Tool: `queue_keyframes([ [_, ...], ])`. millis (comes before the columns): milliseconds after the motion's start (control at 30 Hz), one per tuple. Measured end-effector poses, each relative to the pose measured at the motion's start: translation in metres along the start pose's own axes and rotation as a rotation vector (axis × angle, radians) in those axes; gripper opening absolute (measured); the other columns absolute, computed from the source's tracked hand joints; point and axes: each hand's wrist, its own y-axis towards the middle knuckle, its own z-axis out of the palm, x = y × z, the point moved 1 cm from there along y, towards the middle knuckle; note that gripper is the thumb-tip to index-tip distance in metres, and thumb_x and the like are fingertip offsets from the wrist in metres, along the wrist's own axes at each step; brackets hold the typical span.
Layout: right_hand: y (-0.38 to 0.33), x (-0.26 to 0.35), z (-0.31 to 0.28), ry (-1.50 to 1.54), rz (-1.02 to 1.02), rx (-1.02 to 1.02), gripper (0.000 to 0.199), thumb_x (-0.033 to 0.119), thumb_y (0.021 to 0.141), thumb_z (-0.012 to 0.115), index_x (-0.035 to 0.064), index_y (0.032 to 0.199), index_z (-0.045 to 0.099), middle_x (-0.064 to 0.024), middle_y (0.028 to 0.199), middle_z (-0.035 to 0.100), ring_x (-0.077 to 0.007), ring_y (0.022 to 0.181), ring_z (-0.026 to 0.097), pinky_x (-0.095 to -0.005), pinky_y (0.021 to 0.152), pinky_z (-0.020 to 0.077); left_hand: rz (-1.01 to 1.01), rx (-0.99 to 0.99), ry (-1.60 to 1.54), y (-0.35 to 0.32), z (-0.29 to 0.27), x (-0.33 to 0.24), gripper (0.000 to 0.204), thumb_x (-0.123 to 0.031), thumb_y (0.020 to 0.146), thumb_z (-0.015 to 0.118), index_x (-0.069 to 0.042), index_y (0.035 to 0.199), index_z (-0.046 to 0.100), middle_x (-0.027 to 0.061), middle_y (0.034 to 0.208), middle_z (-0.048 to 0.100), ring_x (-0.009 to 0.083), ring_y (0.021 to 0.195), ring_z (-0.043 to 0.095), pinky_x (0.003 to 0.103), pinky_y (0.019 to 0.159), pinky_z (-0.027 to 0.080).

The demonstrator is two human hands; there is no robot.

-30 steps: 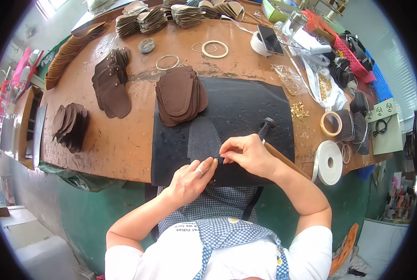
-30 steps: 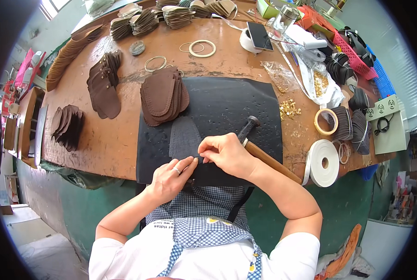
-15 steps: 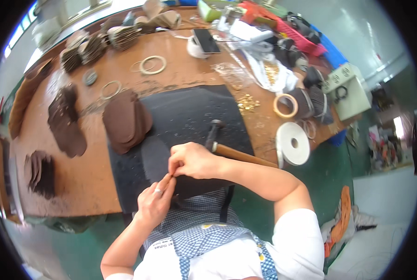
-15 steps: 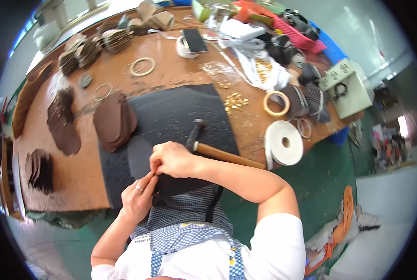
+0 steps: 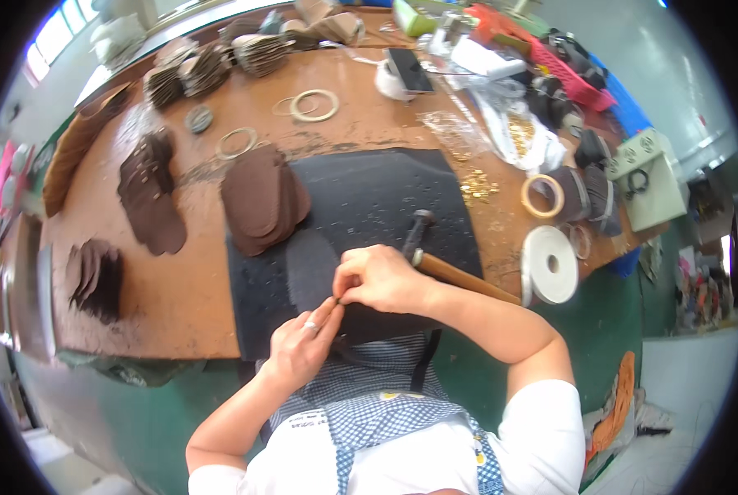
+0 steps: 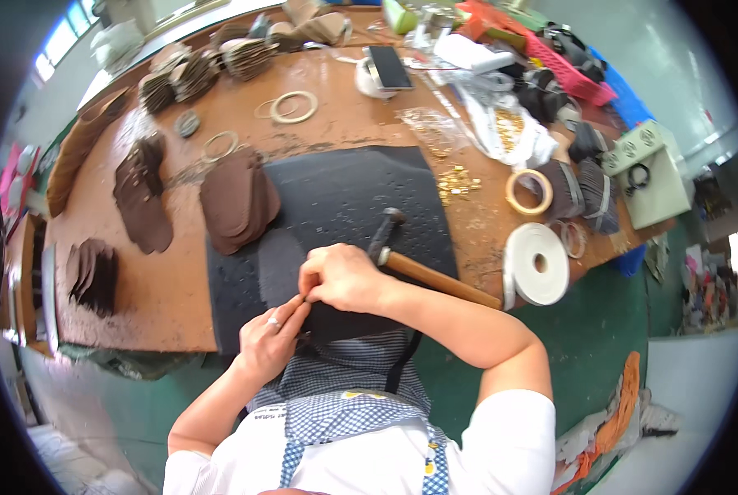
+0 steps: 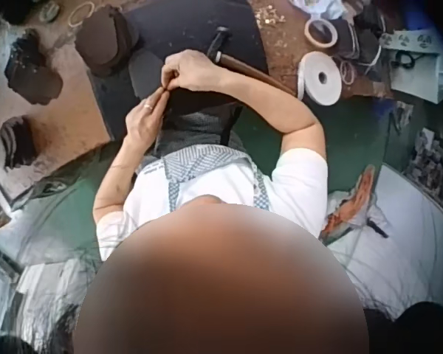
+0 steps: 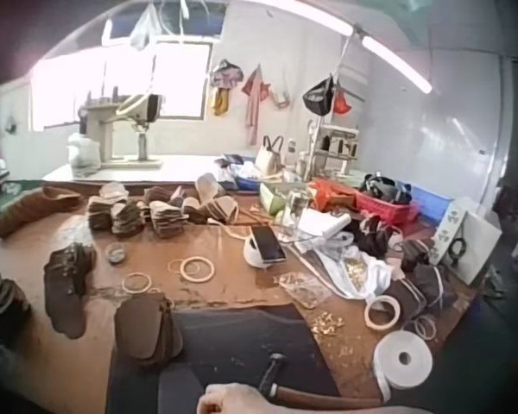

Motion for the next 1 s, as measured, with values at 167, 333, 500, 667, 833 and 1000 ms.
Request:
queue_keyframes([
  [167, 0.001, 0.013, -0.01, -0.081, 0.096, 0.059, 0.009, 0.015, 0.076, 0.075, 0.0083, 0.083, 0.076, -0.0093, 0.089, 0.07, -0.0287, 0.086, 0.069, -0.039, 0.078, 0.0547, -0.011, -0.005, 0.003, 0.004, 0.002, 0.0, 0.049, 0.001, 0.065, 0.072, 0.001, 0.113, 0.07, 0.0123, 0.118, 0.068, 0.0194, 0.08, 0.07, 0.031, 0.066, 0.058],
  [333, 0.014, 0.013, -0.012, -0.008, 0.152, 0.181, 0.009, 0.007, 0.077, 0.077, 0.0028, 0.085, 0.075, -0.0095, 0.083, 0.065, -0.0229, 0.079, 0.068, -0.0346, 0.071, 0.0534, 0.009, -0.026, 0.004, 0.001, -0.001, 0.002, 0.048, 0.001, 0.066, 0.073, 0.0, 0.114, 0.071, 0.012, 0.119, 0.068, 0.0172, 0.075, 0.068, 0.03, 0.062, 0.057],
  [500, 0.009, 0.011, -0.011, -0.009, 0.117, 0.15, 0.009, 0.006, 0.077, 0.078, 0.0025, 0.084, 0.075, -0.0098, 0.082, 0.065, -0.0222, 0.079, 0.067, -0.0338, 0.072, 0.0534, 0.008, -0.031, -0.012, 0.0, -0.001, 0.002, 0.049, 0.0, 0.065, 0.073, -0.001, 0.114, 0.071, 0.0124, 0.12, 0.068, 0.0174, 0.074, 0.068, 0.03, 0.062, 0.057],
  [667, 0.018, 0.018, -0.012, -0.079, 0.168, 0.197, 0.011, 0.008, 0.076, 0.078, 0.0018, 0.085, 0.074, -0.0112, 0.085, 0.068, -0.023, 0.079, 0.068, -0.0347, 0.073, 0.0541, 0.009, -0.007, -0.012, -0.001, -0.002, 0.003, 0.051, 0.0, 0.065, 0.073, -0.001, 0.117, 0.07, 0.0128, 0.121, 0.067, 0.0176, 0.076, 0.068, 0.03, 0.063, 0.057],
  [833, 0.026, 0.028, -0.018, -0.155, 0.246, 0.314, 0.011, 0.009, 0.076, 0.078, 0.0024, 0.084, 0.074, -0.0107, 0.087, 0.069, -0.0241, 0.08, 0.069, -0.0357, 0.073, 0.054, -0.14, 0.034, 0.014, 0.008, -0.02, -0.002, 0.049, -0.003, 0.065, 0.076, -0.001, 0.114, 0.069, 0.0084, 0.118, 0.067, 0.0174, 0.083, 0.067, 0.029, 0.066, 0.057],
  [1000, -0.001, 0.015, -0.005, -0.124, 0.033, 0.112, 0.009, 0.006, 0.079, 0.076, 0.0014, 0.086, 0.072, -0.0106, 0.087, 0.068, -0.0256, 0.08, 0.069, -0.0354, 0.072, 0.054, -0.07, 0.123, 0.207, 0.004, -0.029, -0.004, 0.041, -0.005, 0.069, 0.072, 0.002, 0.109, 0.069, 0.0125, 0.115, 0.066, 0.0206, 0.083, 0.066, 0.03, 0.065, 0.057],
])
